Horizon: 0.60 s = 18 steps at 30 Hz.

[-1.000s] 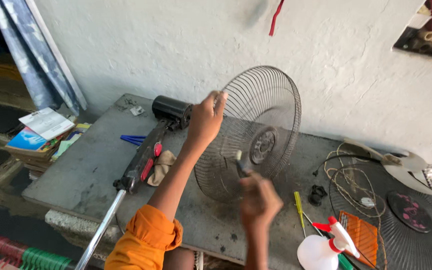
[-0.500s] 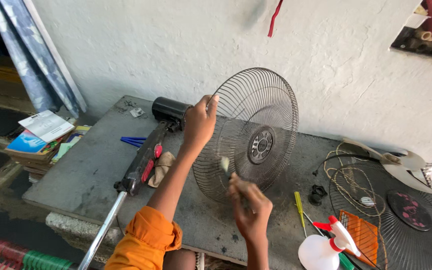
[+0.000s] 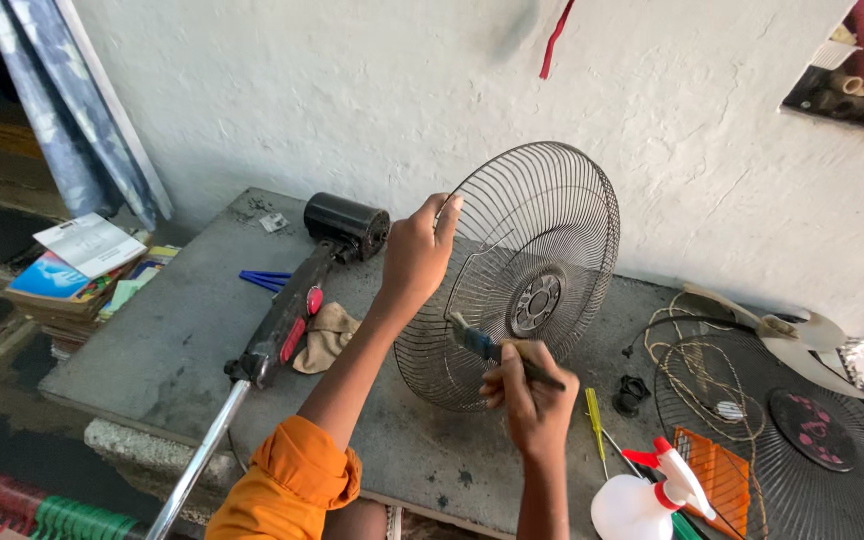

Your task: The person scrubs a disassembled fan grill with a brush, then sprays it with a cleaning solution and continues scrubbing both sides. The grill is flipped to clean the reverse side before being set down.

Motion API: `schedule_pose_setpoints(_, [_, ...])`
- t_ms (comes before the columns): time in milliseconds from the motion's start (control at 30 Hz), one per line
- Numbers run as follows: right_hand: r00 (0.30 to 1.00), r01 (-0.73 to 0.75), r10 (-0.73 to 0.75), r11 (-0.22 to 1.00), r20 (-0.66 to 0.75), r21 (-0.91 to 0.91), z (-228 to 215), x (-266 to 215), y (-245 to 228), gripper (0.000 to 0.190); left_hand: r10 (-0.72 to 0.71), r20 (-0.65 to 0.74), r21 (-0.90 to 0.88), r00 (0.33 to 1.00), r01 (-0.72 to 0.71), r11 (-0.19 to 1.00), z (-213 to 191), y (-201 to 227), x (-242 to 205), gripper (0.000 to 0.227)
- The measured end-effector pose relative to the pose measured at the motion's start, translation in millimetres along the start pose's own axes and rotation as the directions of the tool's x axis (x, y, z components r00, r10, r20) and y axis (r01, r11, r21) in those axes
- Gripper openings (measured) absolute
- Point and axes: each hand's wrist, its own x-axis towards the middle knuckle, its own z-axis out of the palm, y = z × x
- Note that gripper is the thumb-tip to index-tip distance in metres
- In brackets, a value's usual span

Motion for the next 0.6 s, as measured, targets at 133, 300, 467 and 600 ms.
schedule_pose_setpoints(133, [0.991, 0.106, -0.091, 0.98, -0.1, 0.167, -9, 21, -3, 0.017, 0.015, 0.028, -0.021, 1.0, -0.014, 1.0, -1, 13, -6, 0.046])
schedule_pose_setpoints(300, [1.0, 0.002, -0.005, 0.99, 0.019, 0.14, -12, 27, -1, 0.021, 0.041, 0.04, -0.035, 0.998, -0.039, 0.999, -1, 16, -2, 0.044])
schedule_pose_setpoints(467, [0.977, 0.186, -0.15, 0.949, -0.153, 0.254, -20, 21, 14, 0.023, 0.048, 0.042, -0.024, 0.998, -0.047, 0.999, 5, 14, -5, 0.043])
schedule_pose_setpoints(600, [0.985, 0.13, -0.154, 0.958, 0.078, 0.257, -25, 39, 15, 0.026, 0.096, 0.026, -0.011, 0.995, -0.096, 0.995, 3, 16, 2, 0.044])
